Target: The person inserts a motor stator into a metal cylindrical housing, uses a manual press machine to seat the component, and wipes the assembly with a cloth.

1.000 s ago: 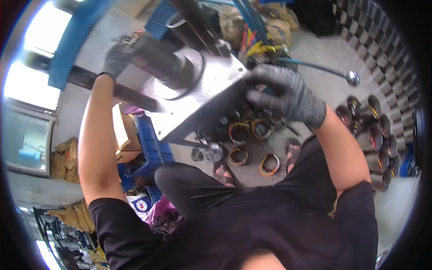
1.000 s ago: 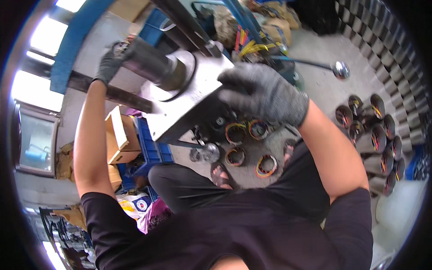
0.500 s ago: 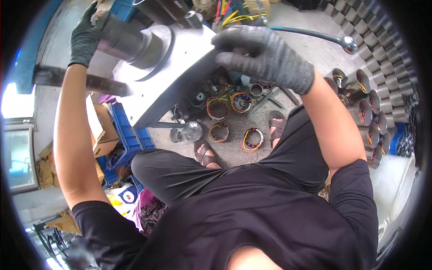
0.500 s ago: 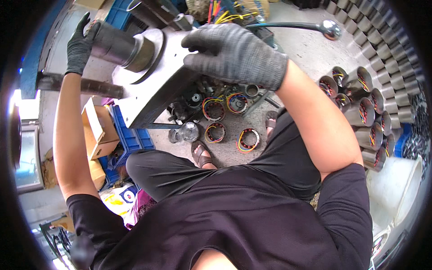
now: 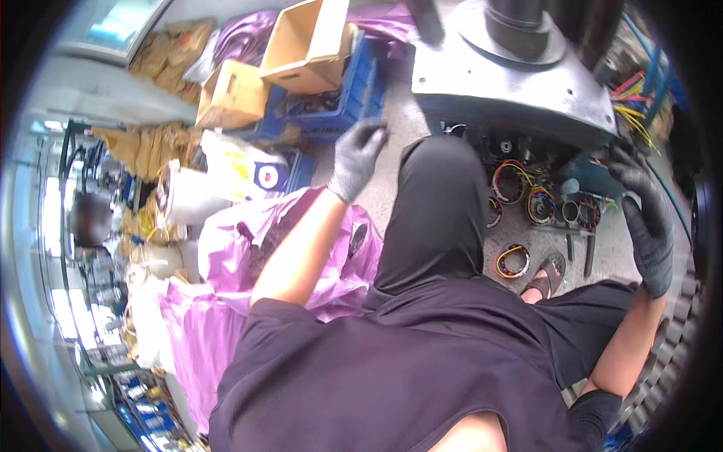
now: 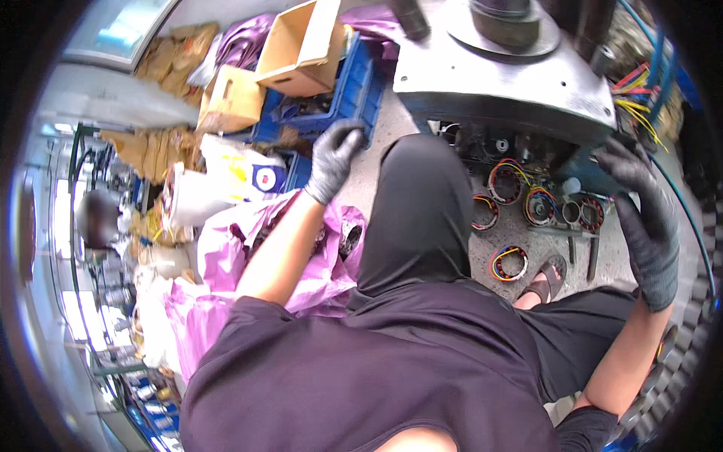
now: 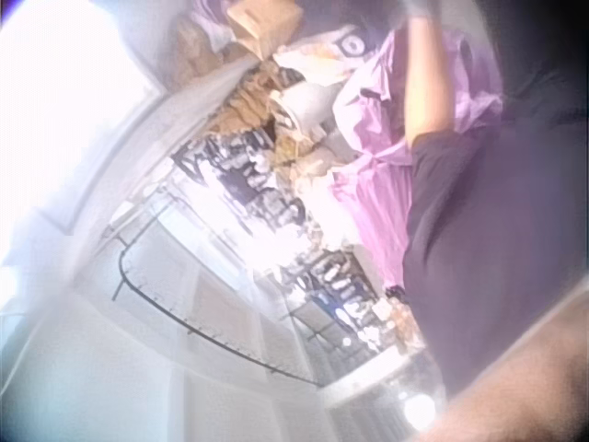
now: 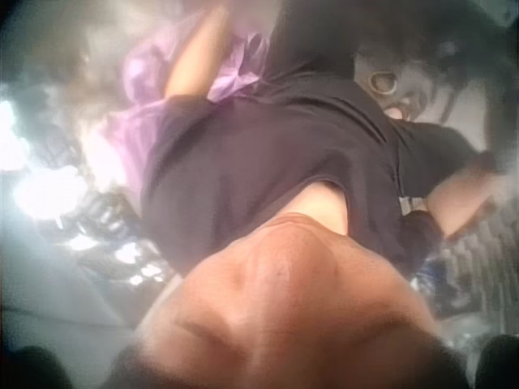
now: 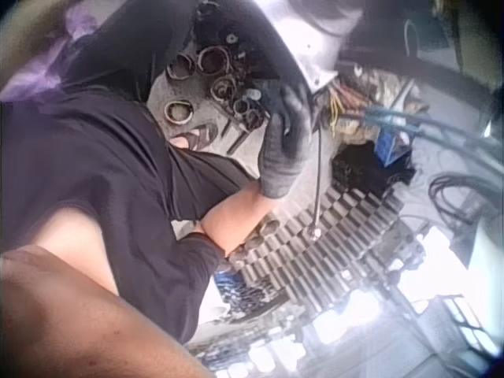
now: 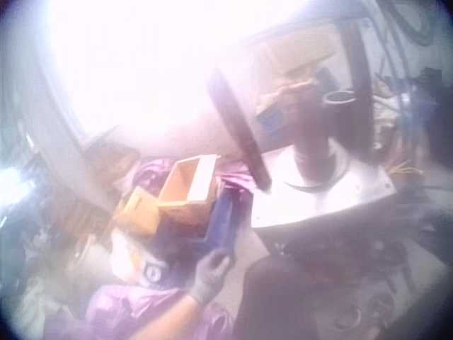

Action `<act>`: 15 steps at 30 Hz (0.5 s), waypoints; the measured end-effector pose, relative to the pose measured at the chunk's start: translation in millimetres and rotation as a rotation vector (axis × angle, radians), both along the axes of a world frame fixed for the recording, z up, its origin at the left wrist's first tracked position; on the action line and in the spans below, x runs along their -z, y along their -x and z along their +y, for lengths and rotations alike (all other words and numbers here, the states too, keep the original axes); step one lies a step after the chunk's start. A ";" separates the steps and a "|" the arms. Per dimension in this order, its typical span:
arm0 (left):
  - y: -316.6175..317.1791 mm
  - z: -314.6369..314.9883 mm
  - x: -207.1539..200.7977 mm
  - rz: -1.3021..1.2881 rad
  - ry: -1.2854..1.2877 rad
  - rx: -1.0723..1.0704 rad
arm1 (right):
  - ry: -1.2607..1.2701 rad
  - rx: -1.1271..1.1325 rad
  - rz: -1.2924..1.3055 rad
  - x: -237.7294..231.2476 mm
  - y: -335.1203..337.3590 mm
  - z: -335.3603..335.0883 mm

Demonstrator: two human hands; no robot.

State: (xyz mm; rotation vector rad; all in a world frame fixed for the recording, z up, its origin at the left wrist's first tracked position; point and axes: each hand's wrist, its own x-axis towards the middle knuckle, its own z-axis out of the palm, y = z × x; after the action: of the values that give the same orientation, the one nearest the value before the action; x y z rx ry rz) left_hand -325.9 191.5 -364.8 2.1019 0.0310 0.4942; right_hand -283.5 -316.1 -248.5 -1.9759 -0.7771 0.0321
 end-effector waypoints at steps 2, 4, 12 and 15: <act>63.5 28.9 75.6 0.308 0.475 -0.228 | 0.033 -0.079 -0.057 14.2 -3.9 -9.2; 128.4 44.6 146.3 0.406 0.631 -0.393 | 0.027 -0.111 -0.008 22.6 -7.0 -16.1; 265.2 64.6 299.1 0.970 0.202 -0.504 | 0.349 -0.070 0.340 90.2 -34.4 -13.5; 204.6 36.4 268.9 0.943 0.530 -0.706 | 0.739 -0.102 0.423 121.9 -42.4 -56.6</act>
State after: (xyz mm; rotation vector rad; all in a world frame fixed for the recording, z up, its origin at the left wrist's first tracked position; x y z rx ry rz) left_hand -530.6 227.9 -633.6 1.5686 1.3193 -0.1541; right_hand -241.1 -372.6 -370.4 -2.4794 -0.6258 0.8786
